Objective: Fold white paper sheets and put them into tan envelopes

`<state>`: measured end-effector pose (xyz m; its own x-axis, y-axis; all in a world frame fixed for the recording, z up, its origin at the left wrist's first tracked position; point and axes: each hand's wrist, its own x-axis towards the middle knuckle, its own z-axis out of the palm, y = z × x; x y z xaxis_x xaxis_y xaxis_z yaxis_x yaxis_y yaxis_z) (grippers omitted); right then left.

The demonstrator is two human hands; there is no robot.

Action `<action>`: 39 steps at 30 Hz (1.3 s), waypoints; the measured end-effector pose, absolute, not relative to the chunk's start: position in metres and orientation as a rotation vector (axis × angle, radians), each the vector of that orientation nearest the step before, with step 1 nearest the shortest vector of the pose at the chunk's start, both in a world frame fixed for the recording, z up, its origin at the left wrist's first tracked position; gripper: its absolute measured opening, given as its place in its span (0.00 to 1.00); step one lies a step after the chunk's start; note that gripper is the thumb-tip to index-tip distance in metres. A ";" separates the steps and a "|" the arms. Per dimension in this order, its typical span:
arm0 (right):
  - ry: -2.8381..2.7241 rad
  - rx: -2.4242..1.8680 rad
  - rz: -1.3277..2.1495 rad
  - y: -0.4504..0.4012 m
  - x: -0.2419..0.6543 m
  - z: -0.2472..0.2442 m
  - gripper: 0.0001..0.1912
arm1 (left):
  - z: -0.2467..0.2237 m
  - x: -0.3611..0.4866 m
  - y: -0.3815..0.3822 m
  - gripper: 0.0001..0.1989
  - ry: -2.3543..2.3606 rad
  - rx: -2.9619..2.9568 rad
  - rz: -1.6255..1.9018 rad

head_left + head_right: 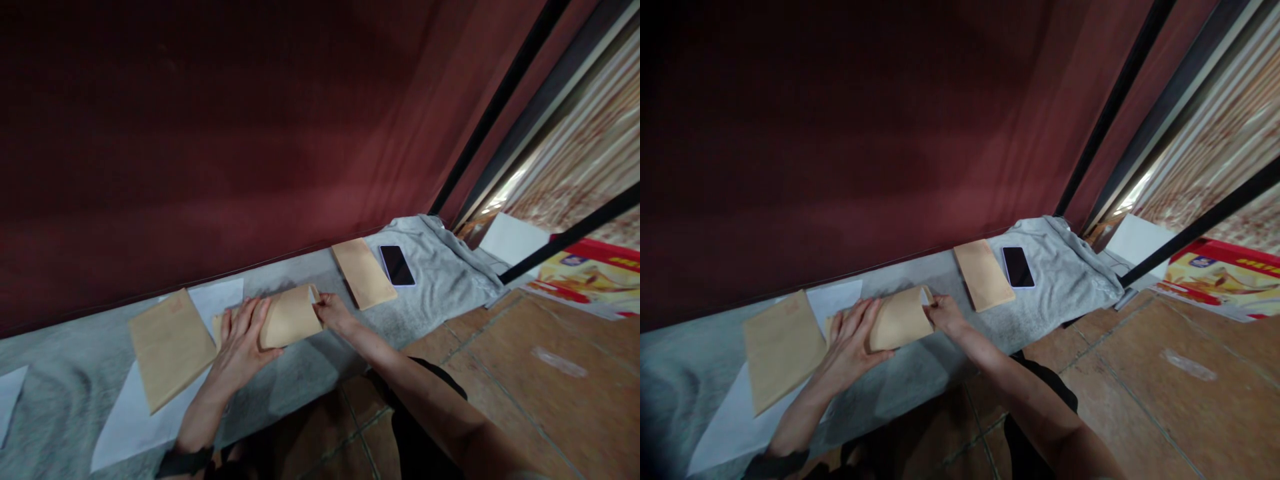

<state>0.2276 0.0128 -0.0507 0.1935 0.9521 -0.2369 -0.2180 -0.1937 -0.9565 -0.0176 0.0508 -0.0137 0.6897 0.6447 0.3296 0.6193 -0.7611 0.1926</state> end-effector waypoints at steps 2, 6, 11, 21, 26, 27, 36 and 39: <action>-0.678 -1.263 1.280 0.012 0.229 -0.047 0.16 | -0.011 -0.015 0.049 0.48 1.097 2.769 0.650; -0.543 -1.183 1.217 0.011 0.234 -0.037 0.19 | -0.003 -0.002 0.044 0.45 1.375 2.328 1.010; -0.445 -1.057 1.208 0.005 0.226 -0.033 0.19 | -0.007 0.027 0.030 0.39 1.320 1.136 1.139; -0.555 -1.145 1.187 -0.005 0.211 -0.031 0.12 | -0.007 0.058 0.017 0.10 1.003 0.475 0.915; -0.582 -1.152 1.160 -0.008 0.228 -0.017 0.12 | -0.007 0.044 0.028 0.09 1.090 0.636 0.854; -0.581 -1.154 1.171 -0.010 0.233 -0.015 0.12 | -0.008 0.041 0.030 0.10 1.115 0.673 0.847; -0.848 -1.412 1.299 -0.017 0.259 -0.025 0.10 | -0.013 0.034 0.042 0.21 1.187 1.061 0.653; -1.095 -1.566 1.250 -0.018 0.262 -0.035 0.16 | -0.019 0.036 0.043 0.19 1.222 1.120 0.602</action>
<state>0.2616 -0.0175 -0.0348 0.1238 0.9581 -0.2583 0.1297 -0.2737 -0.9530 0.0363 0.0435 -0.0188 0.2890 0.8594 -0.4217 0.1890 0.3806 0.9052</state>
